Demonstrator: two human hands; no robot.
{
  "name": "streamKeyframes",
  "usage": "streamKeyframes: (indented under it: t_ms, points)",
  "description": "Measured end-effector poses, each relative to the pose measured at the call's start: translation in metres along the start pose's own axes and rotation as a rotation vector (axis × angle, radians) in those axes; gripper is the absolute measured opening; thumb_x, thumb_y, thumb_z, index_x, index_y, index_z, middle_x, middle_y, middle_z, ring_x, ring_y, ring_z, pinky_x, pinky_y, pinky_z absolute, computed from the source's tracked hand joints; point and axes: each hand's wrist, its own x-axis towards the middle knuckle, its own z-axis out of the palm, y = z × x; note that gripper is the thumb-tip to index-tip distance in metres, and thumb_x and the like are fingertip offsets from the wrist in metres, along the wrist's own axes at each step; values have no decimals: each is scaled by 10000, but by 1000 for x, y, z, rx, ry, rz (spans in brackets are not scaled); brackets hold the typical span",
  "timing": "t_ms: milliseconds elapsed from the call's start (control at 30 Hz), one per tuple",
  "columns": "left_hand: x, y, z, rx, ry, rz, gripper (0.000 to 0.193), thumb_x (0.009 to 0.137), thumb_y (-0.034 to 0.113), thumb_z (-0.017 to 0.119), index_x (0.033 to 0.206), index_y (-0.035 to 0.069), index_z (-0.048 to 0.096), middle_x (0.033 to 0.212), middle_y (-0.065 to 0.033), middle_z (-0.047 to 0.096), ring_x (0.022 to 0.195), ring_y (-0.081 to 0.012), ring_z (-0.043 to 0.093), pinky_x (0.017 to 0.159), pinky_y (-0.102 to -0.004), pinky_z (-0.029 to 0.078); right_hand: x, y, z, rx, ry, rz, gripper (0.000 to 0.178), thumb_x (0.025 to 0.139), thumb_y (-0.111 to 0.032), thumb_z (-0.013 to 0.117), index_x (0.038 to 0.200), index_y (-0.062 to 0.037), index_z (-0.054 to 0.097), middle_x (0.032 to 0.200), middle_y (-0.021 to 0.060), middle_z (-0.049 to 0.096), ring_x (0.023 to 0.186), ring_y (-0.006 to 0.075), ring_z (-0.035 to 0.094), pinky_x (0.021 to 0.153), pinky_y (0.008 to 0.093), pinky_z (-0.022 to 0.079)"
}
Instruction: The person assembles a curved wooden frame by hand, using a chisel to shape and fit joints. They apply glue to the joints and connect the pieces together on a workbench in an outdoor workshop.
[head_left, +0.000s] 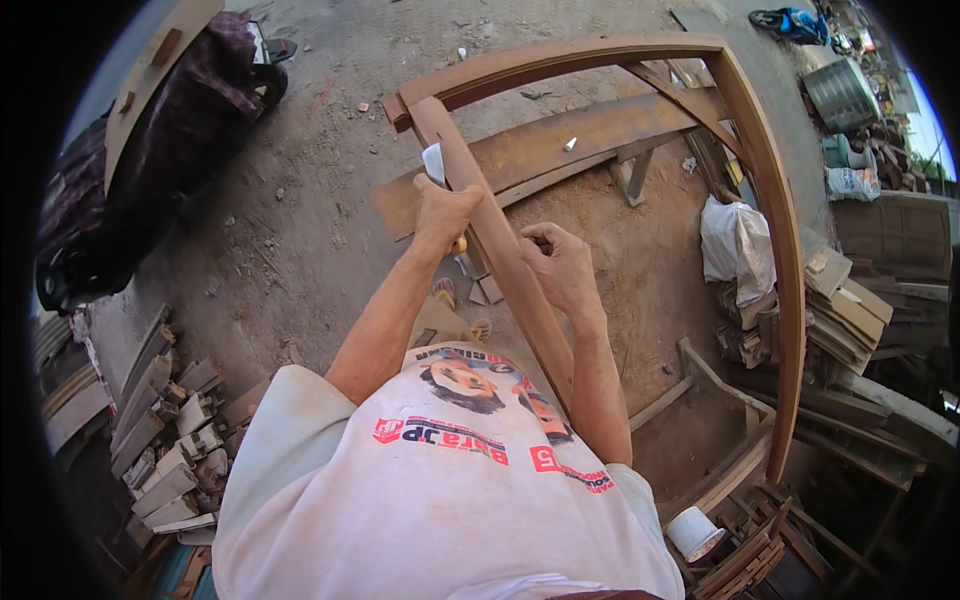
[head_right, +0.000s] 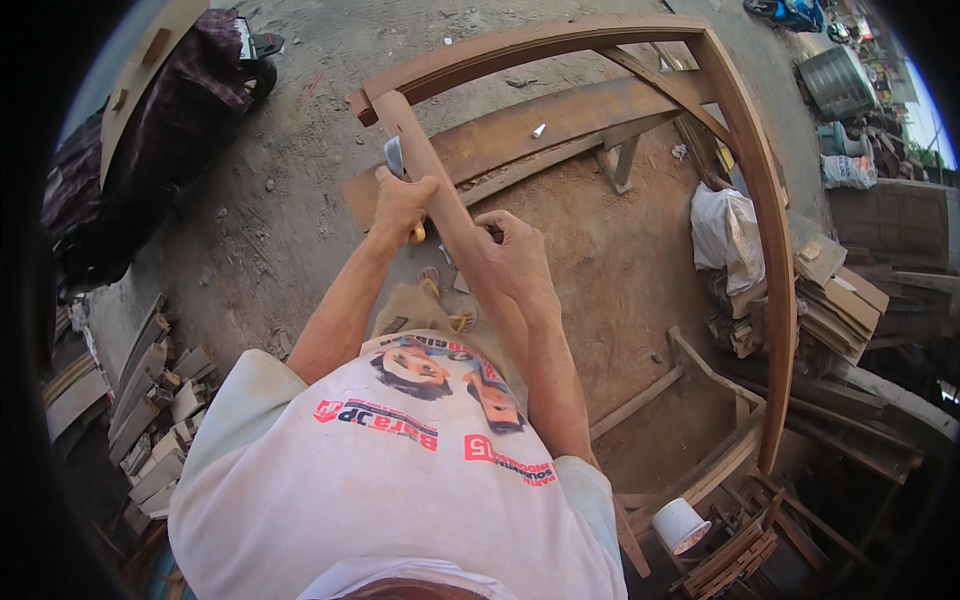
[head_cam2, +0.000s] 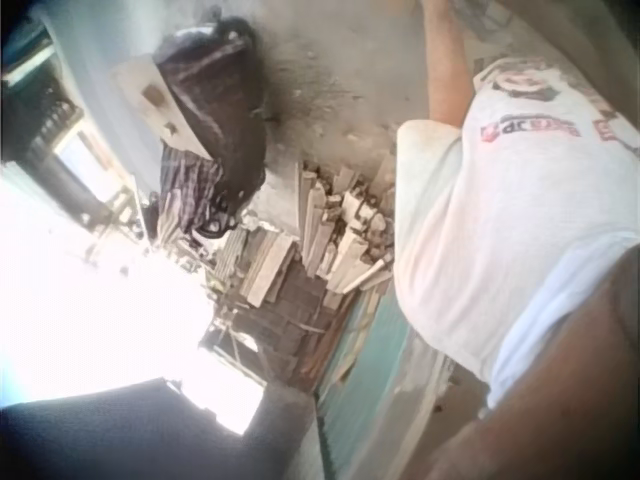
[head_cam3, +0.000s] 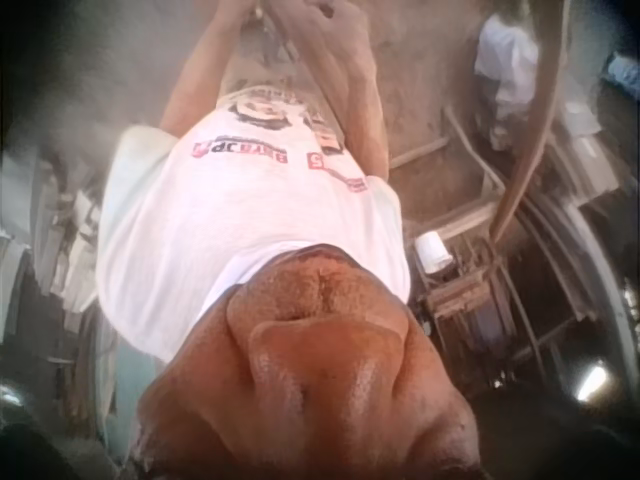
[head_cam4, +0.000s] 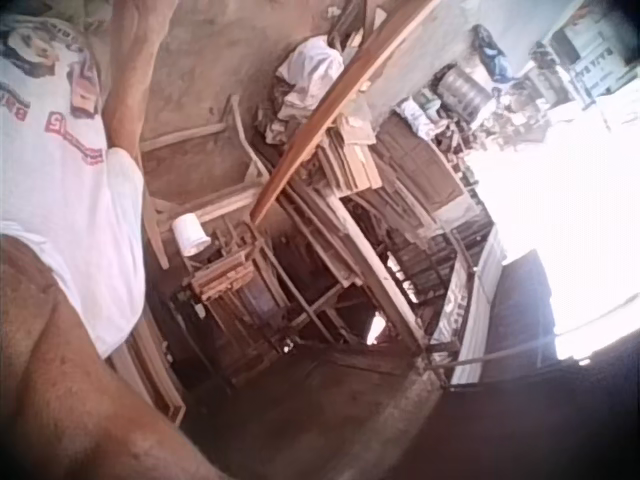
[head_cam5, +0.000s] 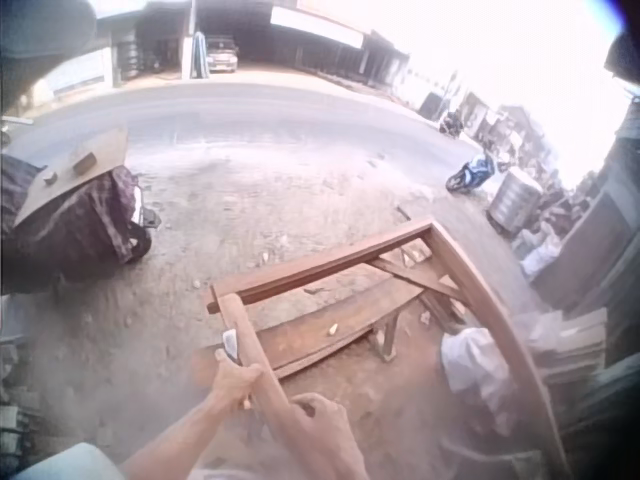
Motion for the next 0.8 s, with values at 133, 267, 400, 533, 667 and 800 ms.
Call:
streamKeyframes:
  t_ms: [133,267,400,533,667,800]
  points:
    - [-12,3,-9,-113,-56,54,625,821,251,789,1212,-71,423,970,-167,644,764,-234,664,649,-382,572,-11,3,-6,-30,1,-47,243,956,-160,724,1104,27,768,872,59,770,795,80,684,739,271,556]
    - [-20,20,-19,-138,-94,-36,616,833,300,841,1212,-8,466,943,-96,596,660,-130,562,528,-282,469,-27,2,-10,52,-5,-11,239,957,-164,712,1101,18,770,905,84,780,828,98,690,769,287,558]
    - [-15,9,-3,-176,-121,-4,642,850,353,867,1211,6,465,932,-75,592,631,-113,545,508,-268,459,-38,8,-21,63,36,45,246,954,-173,704,1100,14,767,936,112,787,868,137,710,801,313,568]
    - [-10,5,-14,-185,-144,13,641,871,288,864,1252,5,434,891,-60,594,613,-113,559,470,-259,448,-2,26,-27,-39,78,5,254,950,-181,712,1107,11,768,945,112,790,874,153,723,810,313,574]
    - [1,2,-23,-250,-185,-33,656,884,341,865,1252,7,437,878,-55,597,628,-108,571,479,-246,461,48,18,-29,-48,111,15,259,941,-173,717,1111,15,770,927,106,790,853,146,726,797,302,573]
    - [22,-1,-35,-239,-178,-146,640,906,407,848,1216,5,459,875,-56,614,638,-105,587,485,-236,478,113,2,-37,-154,95,-16,301,923,-211,715,1123,8,765,942,137,791,834,201,747,787,361,585]
